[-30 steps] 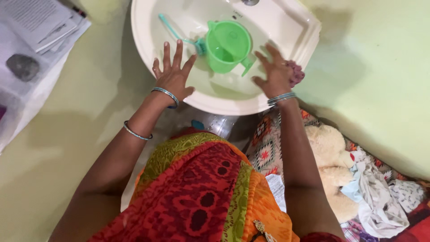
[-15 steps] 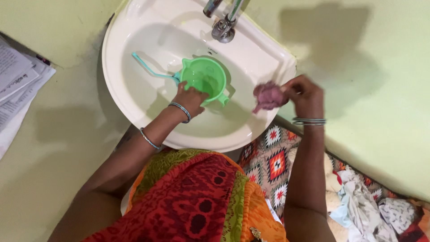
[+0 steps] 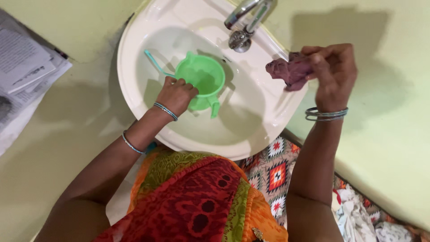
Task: The person cleans a white corner washbasin by pouring water from a green mug, scrubbing the surface with a small brush, and wiping the basin, faucet, and adjacent tiles with a cloth.
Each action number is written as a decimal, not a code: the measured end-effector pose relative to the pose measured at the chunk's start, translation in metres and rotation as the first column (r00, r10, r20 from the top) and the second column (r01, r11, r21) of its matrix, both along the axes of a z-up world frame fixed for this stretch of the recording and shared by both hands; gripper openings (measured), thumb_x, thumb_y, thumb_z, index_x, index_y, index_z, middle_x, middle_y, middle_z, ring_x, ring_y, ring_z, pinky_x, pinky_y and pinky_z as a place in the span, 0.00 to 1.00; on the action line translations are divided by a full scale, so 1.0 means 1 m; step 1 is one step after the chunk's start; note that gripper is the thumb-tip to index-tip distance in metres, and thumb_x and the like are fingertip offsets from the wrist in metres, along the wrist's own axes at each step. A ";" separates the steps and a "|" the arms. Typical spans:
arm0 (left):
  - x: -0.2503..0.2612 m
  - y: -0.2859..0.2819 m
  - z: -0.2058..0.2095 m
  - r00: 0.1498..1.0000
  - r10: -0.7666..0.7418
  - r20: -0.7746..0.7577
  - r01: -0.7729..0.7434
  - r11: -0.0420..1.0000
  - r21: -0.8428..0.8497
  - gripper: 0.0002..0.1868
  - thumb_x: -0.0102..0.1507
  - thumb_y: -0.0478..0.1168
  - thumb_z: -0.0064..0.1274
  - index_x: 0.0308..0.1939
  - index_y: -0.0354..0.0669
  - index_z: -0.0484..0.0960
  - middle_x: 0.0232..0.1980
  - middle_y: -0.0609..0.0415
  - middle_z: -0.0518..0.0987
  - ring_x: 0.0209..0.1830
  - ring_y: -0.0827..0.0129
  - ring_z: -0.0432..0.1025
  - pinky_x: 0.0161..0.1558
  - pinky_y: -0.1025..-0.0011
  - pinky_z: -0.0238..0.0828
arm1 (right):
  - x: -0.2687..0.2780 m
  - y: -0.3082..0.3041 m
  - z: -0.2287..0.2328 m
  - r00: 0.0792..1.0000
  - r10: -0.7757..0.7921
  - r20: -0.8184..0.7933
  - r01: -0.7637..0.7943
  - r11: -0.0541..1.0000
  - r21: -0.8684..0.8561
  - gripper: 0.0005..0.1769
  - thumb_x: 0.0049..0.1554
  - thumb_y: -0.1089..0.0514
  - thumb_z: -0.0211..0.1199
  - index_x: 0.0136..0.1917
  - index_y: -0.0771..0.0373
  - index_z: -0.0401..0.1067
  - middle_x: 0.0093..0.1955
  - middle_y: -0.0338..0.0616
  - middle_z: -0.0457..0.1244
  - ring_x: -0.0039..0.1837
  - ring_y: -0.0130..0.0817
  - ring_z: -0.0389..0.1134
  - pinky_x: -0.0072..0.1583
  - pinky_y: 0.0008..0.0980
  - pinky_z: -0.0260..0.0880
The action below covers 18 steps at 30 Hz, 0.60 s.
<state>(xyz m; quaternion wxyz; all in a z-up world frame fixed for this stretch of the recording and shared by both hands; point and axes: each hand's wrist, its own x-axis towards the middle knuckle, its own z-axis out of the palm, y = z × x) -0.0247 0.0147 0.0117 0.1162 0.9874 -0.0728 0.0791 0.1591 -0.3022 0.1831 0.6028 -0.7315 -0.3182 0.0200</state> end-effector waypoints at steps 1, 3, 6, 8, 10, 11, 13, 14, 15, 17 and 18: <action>0.001 0.005 0.008 0.999 0.017 0.044 -0.015 0.999 -0.033 0.12 0.59 0.32 0.49 0.41 0.50 0.84 0.38 0.58 0.81 0.46 0.62 0.74 0.58 0.53 0.59 | 0.004 0.004 -0.001 1.000 0.002 0.006 -0.001 1.000 -0.006 0.11 0.72 0.59 0.60 0.58 0.66 0.62 0.57 0.51 0.70 0.57 0.36 0.76 0.52 0.33 0.79; 0.003 0.016 0.027 0.989 0.069 0.133 -0.060 0.996 -0.072 0.11 0.60 0.31 0.50 0.42 0.48 0.85 0.38 0.57 0.80 0.45 0.61 0.73 0.56 0.54 0.59 | 0.008 0.012 -0.007 0.999 -0.039 0.032 0.044 0.981 -0.188 0.11 0.70 0.58 0.60 0.56 0.67 0.62 0.52 0.50 0.70 0.51 0.34 0.73 0.47 0.31 0.74; 0.010 0.033 0.053 0.944 0.142 0.297 -0.121 0.989 -0.087 0.11 0.59 0.31 0.51 0.42 0.48 0.85 0.37 0.57 0.79 0.45 0.61 0.73 0.55 0.53 0.59 | 0.008 0.024 -0.025 0.991 -0.101 0.090 0.131 0.881 -0.454 0.11 0.69 0.58 0.61 0.55 0.68 0.64 0.43 0.49 0.67 0.42 0.29 0.67 0.44 0.30 0.68; 0.022 0.045 0.063 0.907 0.174 0.384 -0.153 0.985 -0.084 0.11 0.60 0.30 0.52 0.43 0.47 0.85 0.38 0.57 0.78 0.46 0.61 0.73 0.56 0.54 0.58 | 0.004 0.022 -0.034 0.991 -0.105 0.081 0.126 0.935 -0.330 0.10 0.70 0.61 0.63 0.54 0.68 0.64 0.45 0.47 0.66 0.45 0.26 0.65 0.48 0.28 0.66; 0.040 0.060 0.066 0.878 0.200 0.435 -0.183 0.980 -0.080 0.10 0.63 0.30 0.52 0.46 0.46 0.84 0.40 0.56 0.78 0.47 0.61 0.72 0.57 0.56 0.58 | 0.006 0.023 -0.044 0.999 -0.047 -0.007 0.044 0.969 -0.243 0.09 0.70 0.63 0.62 0.54 0.68 0.64 0.46 0.44 0.65 0.47 0.23 0.64 0.49 0.24 0.65; 0.054 0.066 0.065 0.861 0.197 0.469 -0.186 0.980 -0.069 0.09 0.63 0.30 0.52 0.45 0.45 0.84 0.41 0.56 0.78 0.48 0.61 0.71 0.57 0.56 0.57 | 0.009 0.026 -0.048 0.999 -0.012 -0.047 0.003 0.981 -0.193 0.08 0.70 0.64 0.62 0.55 0.68 0.64 0.46 0.42 0.64 0.47 0.21 0.64 0.50 0.22 0.65; 0.085 0.075 0.057 0.827 0.193 0.528 -0.186 0.980 -0.066 0.09 0.62 0.29 0.51 0.43 0.44 0.83 0.43 0.54 0.79 0.50 0.60 0.71 0.58 0.56 0.57 | 0.011 0.034 -0.060 0.987 0.067 -0.144 -0.081 0.992 -0.099 0.08 0.67 0.65 0.63 0.54 0.68 0.64 0.49 0.40 0.66 0.50 0.21 0.67 0.54 0.21 0.67; 0.102 0.079 0.052 0.807 0.192 0.559 -0.183 0.981 -0.073 0.11 0.61 0.28 0.50 0.43 0.44 0.83 0.43 0.54 0.79 0.51 0.59 0.71 0.60 0.55 0.57 | 0.013 0.039 -0.066 0.977 0.108 -0.185 -0.119 0.992 -0.048 0.08 0.66 0.66 0.63 0.54 0.68 0.64 0.50 0.39 0.67 0.52 0.21 0.68 0.55 0.21 0.69; 0.118 0.082 0.046 0.798 0.190 0.572 -0.186 0.980 -0.066 0.10 0.61 0.29 0.51 0.43 0.44 0.82 0.43 0.53 0.79 0.52 0.59 0.71 0.60 0.53 0.58 | 0.014 0.045 -0.072 0.978 0.084 -0.191 -0.100 0.992 -0.079 0.08 0.65 0.66 0.64 0.53 0.68 0.66 0.49 0.38 0.67 0.51 0.20 0.68 0.54 0.20 0.68; 0.148 0.086 0.034 0.781 0.181 0.597 -0.189 0.981 -0.049 0.08 0.63 0.31 0.52 0.44 0.44 0.81 0.43 0.52 0.80 0.53 0.59 0.72 0.60 0.49 0.58 | 0.015 0.056 -0.086 0.979 0.031 -0.203 -0.060 0.988 -0.139 0.08 0.63 0.65 0.65 0.53 0.69 0.69 0.47 0.37 0.68 0.48 0.19 0.67 0.51 0.19 0.68; 0.163 0.086 0.029 0.798 0.199 0.569 -0.203 0.978 -0.057 0.11 0.63 0.30 0.51 0.47 0.44 0.81 0.44 0.50 0.79 0.52 0.56 0.71 0.58 0.48 0.59 | 0.016 0.063 -0.093 0.977 -0.052 -0.207 -0.001 0.968 -0.250 0.08 0.63 0.64 0.66 0.54 0.68 0.72 0.43 0.39 0.66 0.45 0.20 0.63 0.48 0.22 0.63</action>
